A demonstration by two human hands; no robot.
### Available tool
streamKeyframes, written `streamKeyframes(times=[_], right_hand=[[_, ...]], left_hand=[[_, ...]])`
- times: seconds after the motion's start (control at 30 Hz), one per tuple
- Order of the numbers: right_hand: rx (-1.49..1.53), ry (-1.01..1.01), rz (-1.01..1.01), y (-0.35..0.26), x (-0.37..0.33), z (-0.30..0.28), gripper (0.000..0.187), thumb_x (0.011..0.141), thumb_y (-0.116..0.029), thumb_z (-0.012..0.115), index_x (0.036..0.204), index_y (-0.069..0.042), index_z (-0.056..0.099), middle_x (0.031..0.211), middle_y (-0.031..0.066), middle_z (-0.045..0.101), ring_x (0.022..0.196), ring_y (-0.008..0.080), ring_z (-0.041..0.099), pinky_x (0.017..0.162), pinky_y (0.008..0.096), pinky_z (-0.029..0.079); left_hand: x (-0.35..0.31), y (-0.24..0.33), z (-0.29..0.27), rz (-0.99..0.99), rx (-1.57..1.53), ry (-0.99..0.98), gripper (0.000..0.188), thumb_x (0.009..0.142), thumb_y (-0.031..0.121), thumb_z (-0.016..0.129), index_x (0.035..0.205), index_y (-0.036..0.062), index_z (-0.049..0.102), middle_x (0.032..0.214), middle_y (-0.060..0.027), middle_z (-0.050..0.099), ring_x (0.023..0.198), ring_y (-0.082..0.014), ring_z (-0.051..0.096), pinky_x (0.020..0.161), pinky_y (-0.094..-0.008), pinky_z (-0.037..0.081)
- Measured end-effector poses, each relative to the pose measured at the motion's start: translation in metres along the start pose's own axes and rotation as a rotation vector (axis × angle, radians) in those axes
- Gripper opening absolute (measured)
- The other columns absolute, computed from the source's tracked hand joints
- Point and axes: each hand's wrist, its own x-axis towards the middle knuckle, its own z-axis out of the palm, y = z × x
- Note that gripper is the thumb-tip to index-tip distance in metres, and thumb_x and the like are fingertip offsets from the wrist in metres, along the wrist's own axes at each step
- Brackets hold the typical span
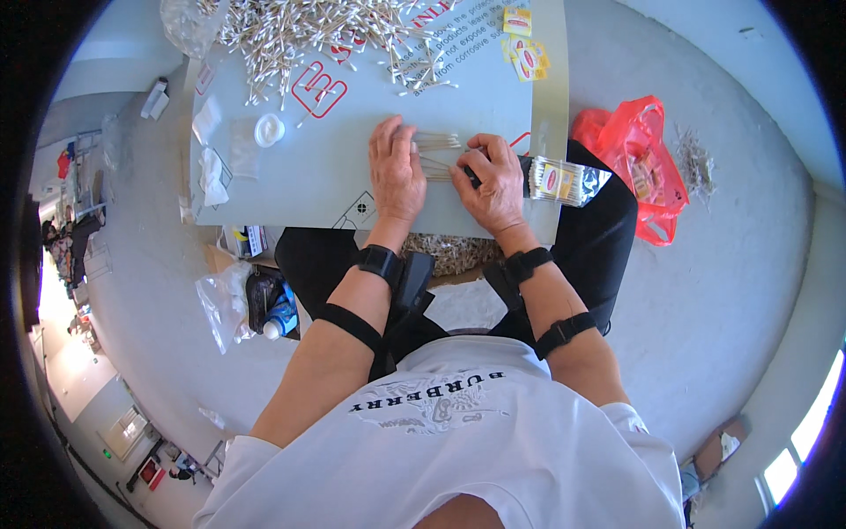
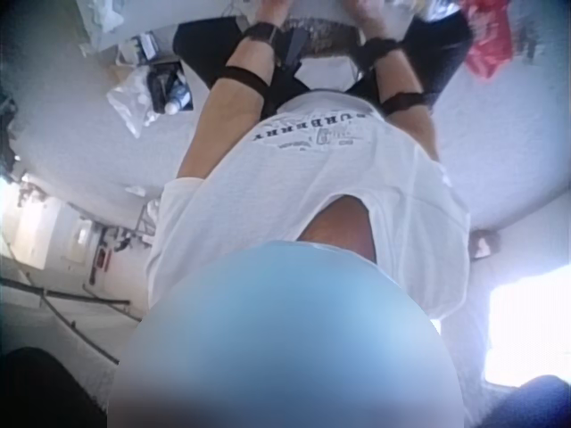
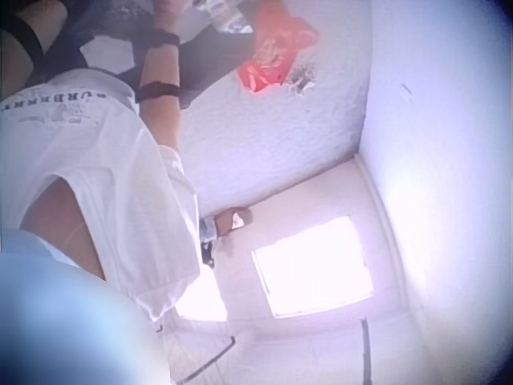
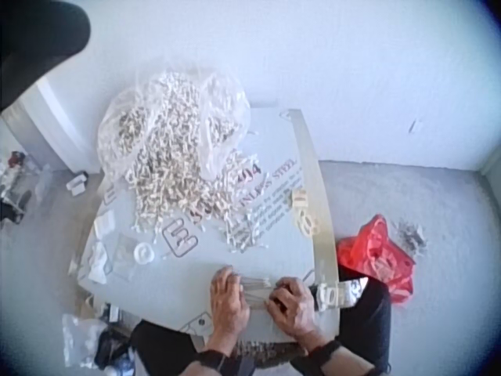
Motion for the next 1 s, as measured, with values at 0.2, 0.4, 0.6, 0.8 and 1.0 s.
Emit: streamKeyframes(times=[0.2,0.4,0.6,0.8,1.0], right_hand=[[0.059,0.090,0.274,0.005,0.037,0.012,0.017,0.079,-0.006,0.068,0.095,-0.007,0.064,0.097,0.0103,0.059,0.068,0.0233,0.061,0.063,0.0349,0.050],[-0.140,0.152,-0.057,0.020,0.101,0.028,0.018,0.076,-0.005,0.068,0.093,-0.009,0.066,0.096,0.0076,0.058,0.082,0.0269,0.062,0.067,0.0394,0.052],[-0.274,0.041,-0.178,0.031,0.109,0.033,0.013,0.076,-0.003,0.064,0.088,-0.006,0.064,0.097,0.0083,0.058,0.088,0.0300,0.060,0.074,0.0408,0.052],[-0.240,0.015,-0.339,0.019,0.092,0.020,0.011,0.076,0.000,0.059,0.087,-0.002,0.059,0.096,0.0085,0.057,0.089,0.0298,0.060,0.074,0.0402,0.052],[-0.156,-0.298,-0.199,0.013,0.068,0.006,0.017,0.075,-0.003,0.065,0.090,-0.004,0.058,0.100,0.0115,0.056,0.096,0.0309,0.059,0.084,0.0360,0.051]], left_hand=[[-0.001,0.001,-0.002,-0.001,-0.026,0.012,0.016,0.085,0.001,0.057,0.101,0.0012,0.059,0.129,-0.0168,0.052,0.125,-0.0388,0.045,0.104,-0.0469,0.038],[-0.001,0.001,0.000,-0.008,-0.022,0.021,0.015,0.087,0.002,0.056,0.101,0.0007,0.059,0.129,-0.0170,0.052,0.125,-0.0386,0.045,0.104,-0.0471,0.037],[0.001,0.004,-0.003,-0.046,-0.021,-0.019,0.025,0.088,0.003,0.055,0.113,0.0012,0.055,0.132,-0.0173,0.050,0.126,-0.0378,0.044,0.106,-0.0460,0.036],[0.001,0.007,-0.004,-0.091,-0.046,-0.022,0.041,0.088,0.005,0.055,0.129,0.0026,0.049,0.143,-0.0168,0.042,0.131,-0.0361,0.040,0.109,-0.0446,0.033],[0.000,0.002,-0.003,0.018,0.148,-0.173,0.062,0.088,0.009,0.057,0.146,0.0138,0.036,0.153,-0.0164,0.031,0.138,-0.0345,0.033,0.110,-0.0477,0.030]])
